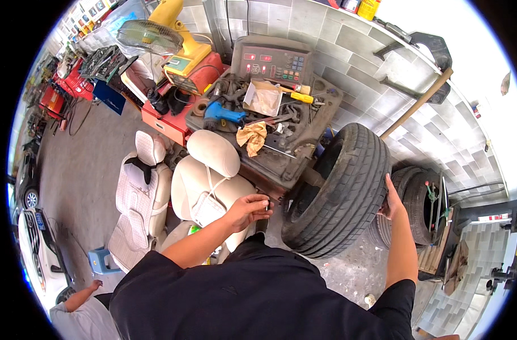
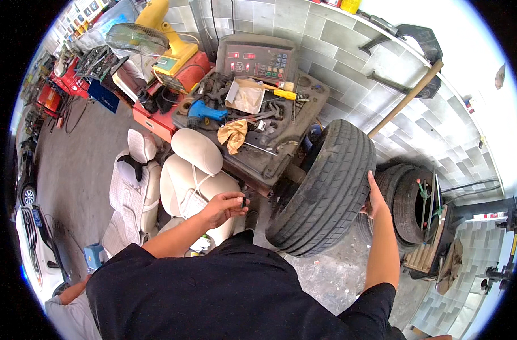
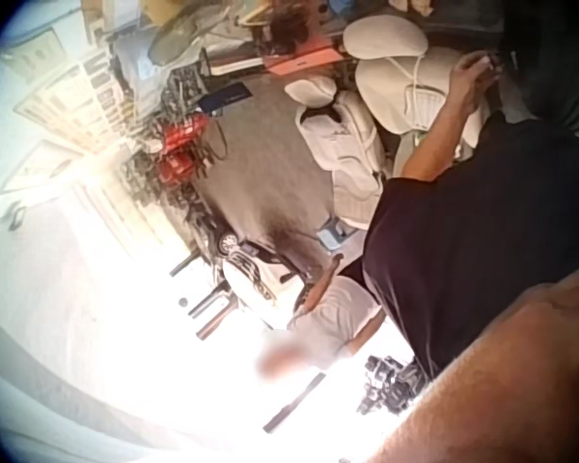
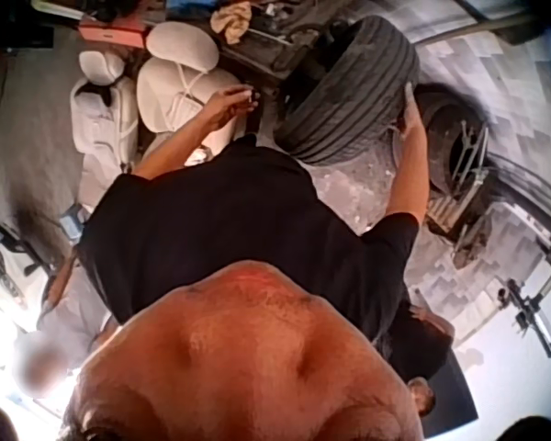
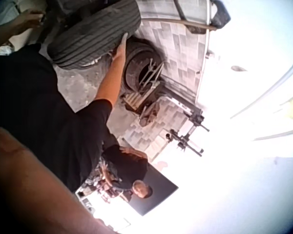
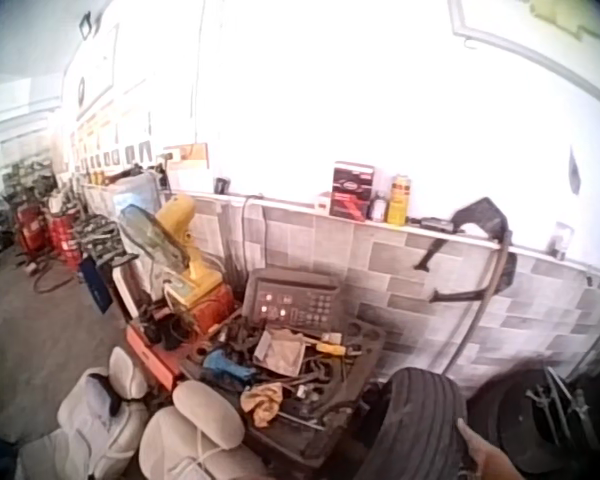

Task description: The person balances a tire by cleaning the rim with a cloth and a scraper, removing old weights, applying new adhesive weights, and spinning the wheel on a balancing machine.

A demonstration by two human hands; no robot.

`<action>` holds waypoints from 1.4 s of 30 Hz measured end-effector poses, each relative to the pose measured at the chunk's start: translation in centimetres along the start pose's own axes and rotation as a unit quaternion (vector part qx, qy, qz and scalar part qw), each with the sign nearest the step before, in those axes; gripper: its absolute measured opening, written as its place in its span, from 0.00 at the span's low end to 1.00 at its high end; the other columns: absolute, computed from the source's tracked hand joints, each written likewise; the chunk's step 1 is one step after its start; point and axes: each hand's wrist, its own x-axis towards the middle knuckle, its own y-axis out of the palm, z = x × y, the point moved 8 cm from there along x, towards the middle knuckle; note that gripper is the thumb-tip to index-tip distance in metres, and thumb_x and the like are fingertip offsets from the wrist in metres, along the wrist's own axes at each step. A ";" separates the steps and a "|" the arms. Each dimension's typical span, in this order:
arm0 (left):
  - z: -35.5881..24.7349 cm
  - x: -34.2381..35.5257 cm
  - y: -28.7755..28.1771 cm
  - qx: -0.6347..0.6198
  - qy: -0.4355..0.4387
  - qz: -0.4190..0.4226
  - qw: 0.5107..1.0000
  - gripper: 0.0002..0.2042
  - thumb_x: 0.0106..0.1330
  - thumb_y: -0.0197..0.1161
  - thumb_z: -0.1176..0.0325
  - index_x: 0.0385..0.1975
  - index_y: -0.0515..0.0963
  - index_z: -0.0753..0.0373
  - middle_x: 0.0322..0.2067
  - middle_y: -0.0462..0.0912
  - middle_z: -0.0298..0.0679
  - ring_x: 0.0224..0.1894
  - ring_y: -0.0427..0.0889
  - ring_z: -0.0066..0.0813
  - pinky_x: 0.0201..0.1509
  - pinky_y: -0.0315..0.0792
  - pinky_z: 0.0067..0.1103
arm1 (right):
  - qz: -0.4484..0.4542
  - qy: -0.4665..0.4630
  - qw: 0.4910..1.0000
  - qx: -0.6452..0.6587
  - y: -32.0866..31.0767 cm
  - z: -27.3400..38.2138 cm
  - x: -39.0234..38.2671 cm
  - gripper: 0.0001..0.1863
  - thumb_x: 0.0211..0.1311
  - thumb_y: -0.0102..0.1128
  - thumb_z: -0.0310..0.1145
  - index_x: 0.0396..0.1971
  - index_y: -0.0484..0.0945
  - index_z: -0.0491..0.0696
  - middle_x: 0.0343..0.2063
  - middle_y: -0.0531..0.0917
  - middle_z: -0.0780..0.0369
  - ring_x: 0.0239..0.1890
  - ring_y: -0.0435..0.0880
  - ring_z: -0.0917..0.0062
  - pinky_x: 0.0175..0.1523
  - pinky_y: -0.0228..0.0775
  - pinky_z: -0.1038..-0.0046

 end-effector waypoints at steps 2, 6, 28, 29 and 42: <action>-0.1 0.1 0.7 0.007 -0.005 0.004 1.000 0.15 0.64 0.65 0.70 0.48 0.75 0.65 0.44 0.82 0.45 0.43 0.84 0.36 0.48 0.80 0.27 | -0.018 0.018 0.999 -0.026 -0.5 0.1 0.3 0.59 0.45 0.50 0.81 0.67 0.62 0.46 0.60 0.73 0.54 0.57 0.76 0.61 0.61 0.64 0.51; 0.0 -0.3 0.6 0.005 -0.002 0.005 1.000 0.15 0.64 0.65 0.69 0.48 0.74 0.65 0.44 0.81 0.45 0.43 0.84 0.36 0.48 0.80 0.27 | 0.001 0.043 0.998 -0.054 -0.2 0.2 -0.3 0.61 0.44 0.48 0.82 0.68 0.60 0.46 0.61 0.72 0.51 0.57 0.76 0.59 0.61 0.65 0.51; 0.4 -0.3 -0.7 0.020 0.000 -0.019 1.000 0.15 0.64 0.66 0.68 0.48 0.75 0.65 0.45 0.81 0.45 0.42 0.83 0.35 0.49 0.79 0.29 | -0.021 0.031 0.997 -0.064 -1.5 2.9 0.9 0.65 0.40 0.48 0.84 0.68 0.60 0.44 0.60 0.71 0.46 0.59 0.72 0.51 0.65 0.57 0.48; 0.2 -0.7 -1.1 0.027 0.002 -0.028 0.999 0.17 0.64 0.66 0.67 0.49 0.74 0.65 0.45 0.81 0.45 0.43 0.83 0.35 0.50 0.79 0.29 | -0.044 0.023 0.994 -0.096 -1.5 3.7 0.7 0.65 0.40 0.48 0.84 0.67 0.60 0.43 0.60 0.72 0.46 0.60 0.72 0.51 0.65 0.57 0.48; 0.5 -1.3 -1.9 0.019 0.016 -0.050 0.998 0.13 0.63 0.67 0.69 0.45 0.76 0.64 0.41 0.83 0.43 0.42 0.84 0.34 0.48 0.79 0.27 | -0.054 0.049 0.987 -0.144 -4.1 2.9 5.2 0.61 0.43 0.47 0.84 0.62 0.68 0.41 0.52 0.78 0.49 0.51 0.80 0.58 0.60 0.66 0.52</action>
